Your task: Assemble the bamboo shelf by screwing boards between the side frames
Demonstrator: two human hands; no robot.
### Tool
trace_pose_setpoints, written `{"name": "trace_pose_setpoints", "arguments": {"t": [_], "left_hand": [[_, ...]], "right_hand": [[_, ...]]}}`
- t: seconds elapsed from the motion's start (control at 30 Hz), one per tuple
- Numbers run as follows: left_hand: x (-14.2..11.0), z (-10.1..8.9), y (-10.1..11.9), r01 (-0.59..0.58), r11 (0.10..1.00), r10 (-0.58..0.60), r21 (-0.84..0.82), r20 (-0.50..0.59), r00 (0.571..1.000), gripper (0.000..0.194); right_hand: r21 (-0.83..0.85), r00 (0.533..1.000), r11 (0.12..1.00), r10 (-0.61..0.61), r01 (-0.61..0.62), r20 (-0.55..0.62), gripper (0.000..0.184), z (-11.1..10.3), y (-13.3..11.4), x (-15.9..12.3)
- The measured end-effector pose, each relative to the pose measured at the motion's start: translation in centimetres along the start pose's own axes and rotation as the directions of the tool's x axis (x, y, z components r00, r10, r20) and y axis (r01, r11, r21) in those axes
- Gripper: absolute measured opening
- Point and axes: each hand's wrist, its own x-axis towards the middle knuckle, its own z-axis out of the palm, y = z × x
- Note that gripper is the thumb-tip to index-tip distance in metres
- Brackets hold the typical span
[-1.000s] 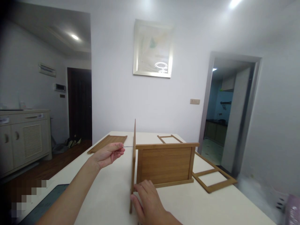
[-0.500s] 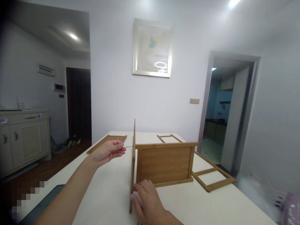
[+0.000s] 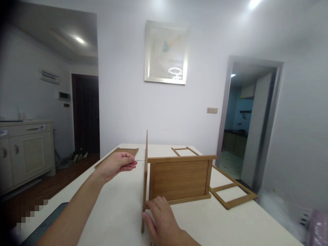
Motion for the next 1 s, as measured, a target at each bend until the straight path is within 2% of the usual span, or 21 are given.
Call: {"name": "trace_pose_setpoints", "arguments": {"t": [0.6,1.0], "left_hand": [[-0.52,-0.65,0.54,-0.015,0.995,0.013,0.101,0.014,1.000,0.030],[-0.28,-0.31,0.39,-0.075,0.992,0.080,0.104,-0.040,0.996,0.037]], "right_hand": [[-0.008,1.000,1.000,0.002,-0.002,0.000,0.015,0.03,-0.03,-0.08],[-0.003,1.000,1.000,-0.005,0.005,-0.012,0.015,0.17,0.08,-0.20]]}}
